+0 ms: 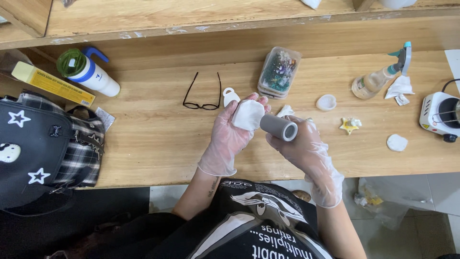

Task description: Shaping and detailing a wax candle using a small hand tool and cleaning debris.

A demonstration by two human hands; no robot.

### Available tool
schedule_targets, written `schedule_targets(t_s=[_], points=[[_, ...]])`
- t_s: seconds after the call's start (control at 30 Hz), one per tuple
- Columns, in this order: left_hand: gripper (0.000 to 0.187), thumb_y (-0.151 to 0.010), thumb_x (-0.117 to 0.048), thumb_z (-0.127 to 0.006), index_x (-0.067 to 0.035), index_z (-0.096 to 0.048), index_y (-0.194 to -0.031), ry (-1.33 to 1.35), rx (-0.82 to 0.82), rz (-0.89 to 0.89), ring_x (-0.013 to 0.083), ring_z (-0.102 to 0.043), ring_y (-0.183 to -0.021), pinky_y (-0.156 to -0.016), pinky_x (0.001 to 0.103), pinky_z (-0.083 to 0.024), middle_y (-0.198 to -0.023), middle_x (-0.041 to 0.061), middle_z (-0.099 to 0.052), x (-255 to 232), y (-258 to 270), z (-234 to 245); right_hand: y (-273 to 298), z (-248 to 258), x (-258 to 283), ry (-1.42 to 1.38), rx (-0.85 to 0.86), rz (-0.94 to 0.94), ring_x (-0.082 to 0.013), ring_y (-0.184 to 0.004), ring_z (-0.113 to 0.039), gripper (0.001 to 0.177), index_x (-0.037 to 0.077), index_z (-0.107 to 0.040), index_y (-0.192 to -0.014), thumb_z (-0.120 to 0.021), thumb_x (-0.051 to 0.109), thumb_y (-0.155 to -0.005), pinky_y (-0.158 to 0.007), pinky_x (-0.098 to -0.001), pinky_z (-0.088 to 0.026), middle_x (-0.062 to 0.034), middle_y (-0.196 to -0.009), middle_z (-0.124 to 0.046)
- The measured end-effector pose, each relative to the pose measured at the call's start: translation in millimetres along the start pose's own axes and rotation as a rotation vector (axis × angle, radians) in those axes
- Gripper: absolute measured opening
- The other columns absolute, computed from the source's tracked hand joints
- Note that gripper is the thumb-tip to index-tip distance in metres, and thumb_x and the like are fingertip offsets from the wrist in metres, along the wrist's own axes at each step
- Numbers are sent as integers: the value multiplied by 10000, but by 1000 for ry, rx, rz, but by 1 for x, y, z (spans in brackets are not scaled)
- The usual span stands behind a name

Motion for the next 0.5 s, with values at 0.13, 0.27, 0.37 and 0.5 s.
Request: schedule_targets(t_s=[0.13, 0.27, 0.37, 0.5], points=[[583, -1043, -310, -584, 109, -473, -1433, -24, -2, -17, 459, -514, -1364, -1200, 486, -420, -1477, 308, -512, -3, 3, -1, 0, -4, -13, 54, 5, 17, -270, -774, -732, 379, 48, -763, -1015, -835, 307, -748, -694, -403, -558, -160, -838, -769], [563, -1038, -295, -570, 128, -493, -1400, -113, -51, -64, 462, -526, -1350, -1192, 496, -427, -1442, 327, -529, -3, 6, -2, 7, -5, -13, -35, 46, -106, -233, -768, -749, 405, 68, -777, -1071, -833, 315, -755, -703, -383, -572, -128, -853, -786], [549, -1040, -293, -550, 124, -503, -1394, -118, -45, -55, 461, -527, -1351, -1191, 496, -424, -1441, 322, -536, -2, 5, 0, 8, -7, -19, -88, 29, -128, -214, -782, -743, 404, 60, -773, -1079, -829, 303, -760, -709, -378, -573, -113, -871, -790], [553, -1030, -297, -532, 118, -509, -1394, -107, -73, -34, 457, -533, -1342, -1189, 489, -417, -1435, 311, -546, -3, 4, -2, 7, -5, -19, -113, 10, -152, -202, -808, -743, 412, 65, -765, -1088, -834, 292, -751, -718, -379, -576, -110, -896, -792]])
Point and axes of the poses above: each hand's wrist, its own y-axis away from the middle knuckle, its own z-axis out of the back of the hand, x = y × z, the point moved 1 cm from there along -y, towards the middle knuckle
